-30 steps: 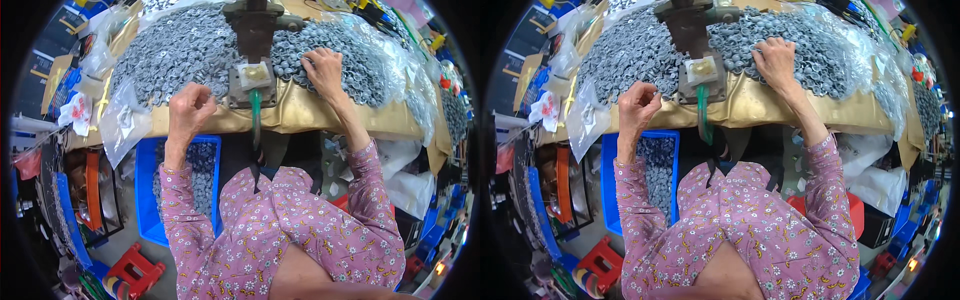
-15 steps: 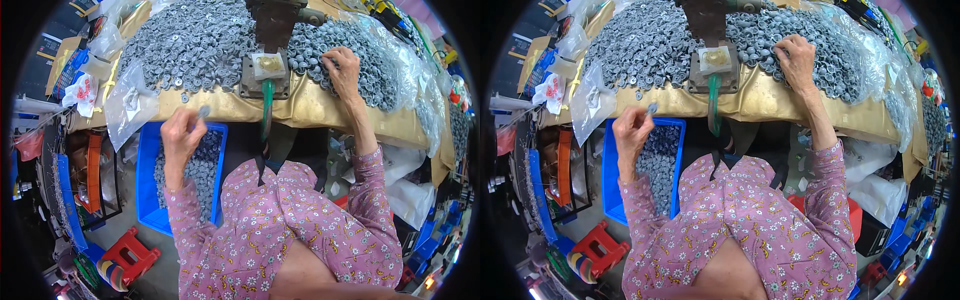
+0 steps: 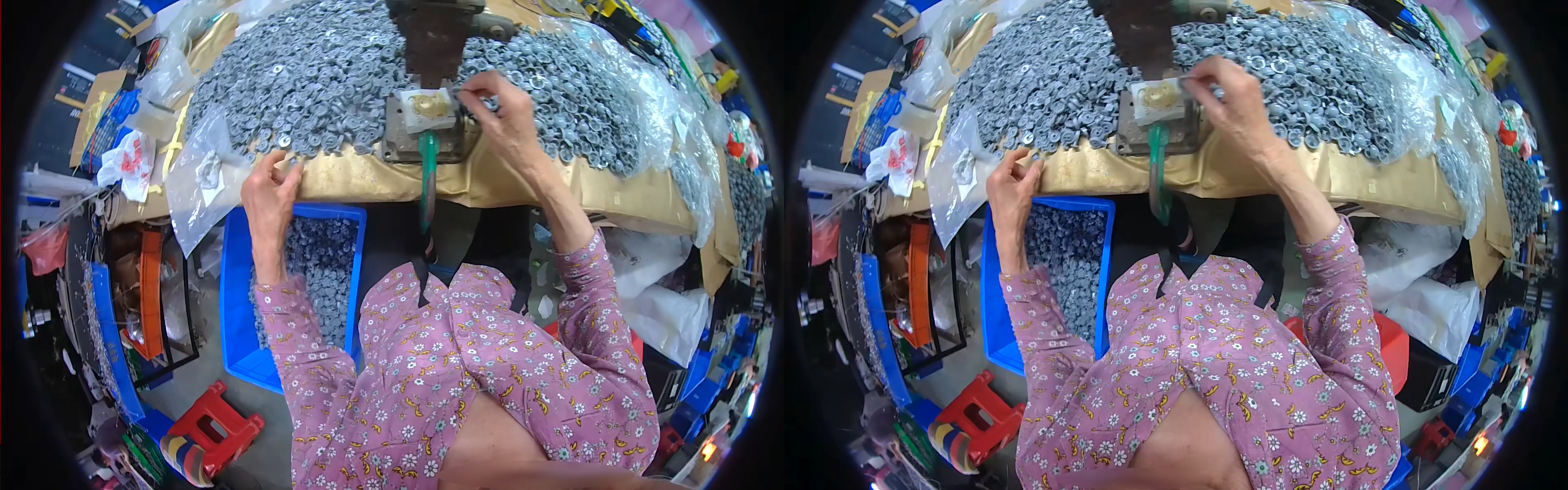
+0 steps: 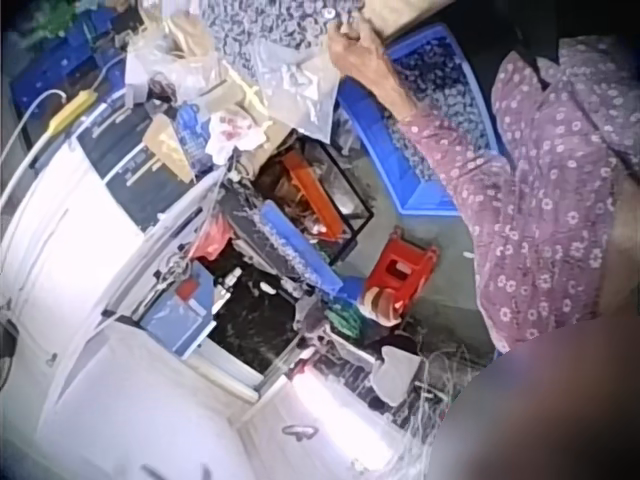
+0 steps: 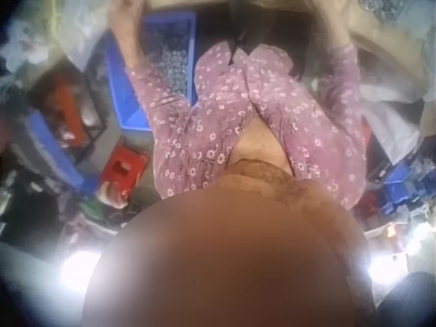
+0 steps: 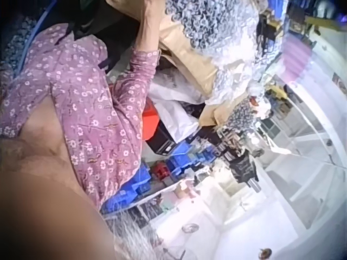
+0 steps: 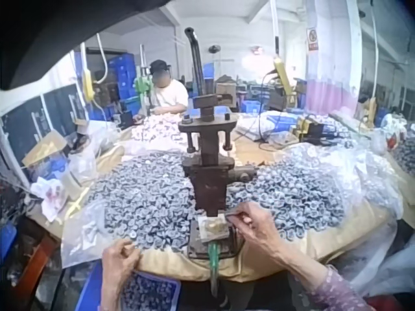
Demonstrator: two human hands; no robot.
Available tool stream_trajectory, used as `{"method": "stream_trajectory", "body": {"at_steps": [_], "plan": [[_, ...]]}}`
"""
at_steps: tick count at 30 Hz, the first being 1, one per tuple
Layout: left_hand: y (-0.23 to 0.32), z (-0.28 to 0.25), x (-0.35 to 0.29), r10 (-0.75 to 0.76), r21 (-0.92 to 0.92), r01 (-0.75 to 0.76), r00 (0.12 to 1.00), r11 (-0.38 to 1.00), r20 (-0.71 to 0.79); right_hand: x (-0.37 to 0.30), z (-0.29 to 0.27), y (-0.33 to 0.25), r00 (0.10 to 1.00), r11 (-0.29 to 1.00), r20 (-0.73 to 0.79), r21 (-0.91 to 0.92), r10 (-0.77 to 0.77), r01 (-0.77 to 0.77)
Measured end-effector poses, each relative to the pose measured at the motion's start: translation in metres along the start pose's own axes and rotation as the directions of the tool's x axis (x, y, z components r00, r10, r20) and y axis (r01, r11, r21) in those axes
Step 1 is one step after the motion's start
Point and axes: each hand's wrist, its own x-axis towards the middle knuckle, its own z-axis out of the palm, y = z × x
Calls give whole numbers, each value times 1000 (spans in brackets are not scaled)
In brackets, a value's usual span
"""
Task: The person repeatedly picks up plastic pieces from the table, places them into a small press machine by hand, and joins them together.
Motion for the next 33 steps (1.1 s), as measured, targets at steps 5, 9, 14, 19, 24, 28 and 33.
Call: {"method": "stream_trajectory", "body": {"at_steps": [5, 9, 14, 19, 24, 28, 33], "plan": [[-10, -4, 20, -104, -146, 136, 972, 980, 210, 0, 24, -7, 1000, 999, 2, 44, 5, -5], [-19, -5, 27, -115, -135, 150, 965, 979, 238, 3, 36, -4, 978, 952, 35, 224, 207, -210], [29, 8, 6, -122, -438, 216, 965, 873, 233, 2, 29, 2, 970, 962, 98, 140, 222, -235], [33, 26, -13, 159, -190, -139, 983, 972, 95, -4, 34, 0, 969, 963, -25, -127, -244, 239], [50, 16, -21, 231, -18, -232, 971, 973, -58, -11, 29, 2, 960, 949, -17, -154, -280, 275], [40, 14, -18, 244, 23, -244, 970, 969, -2, -13, 22, -1, 939, 898, 45, -280, -341, 340], [32, 20, -7, 290, -27, -288, 950, 957, 114, -15, 25, -6, 928, 848, 126, -377, -351, 372]]}}
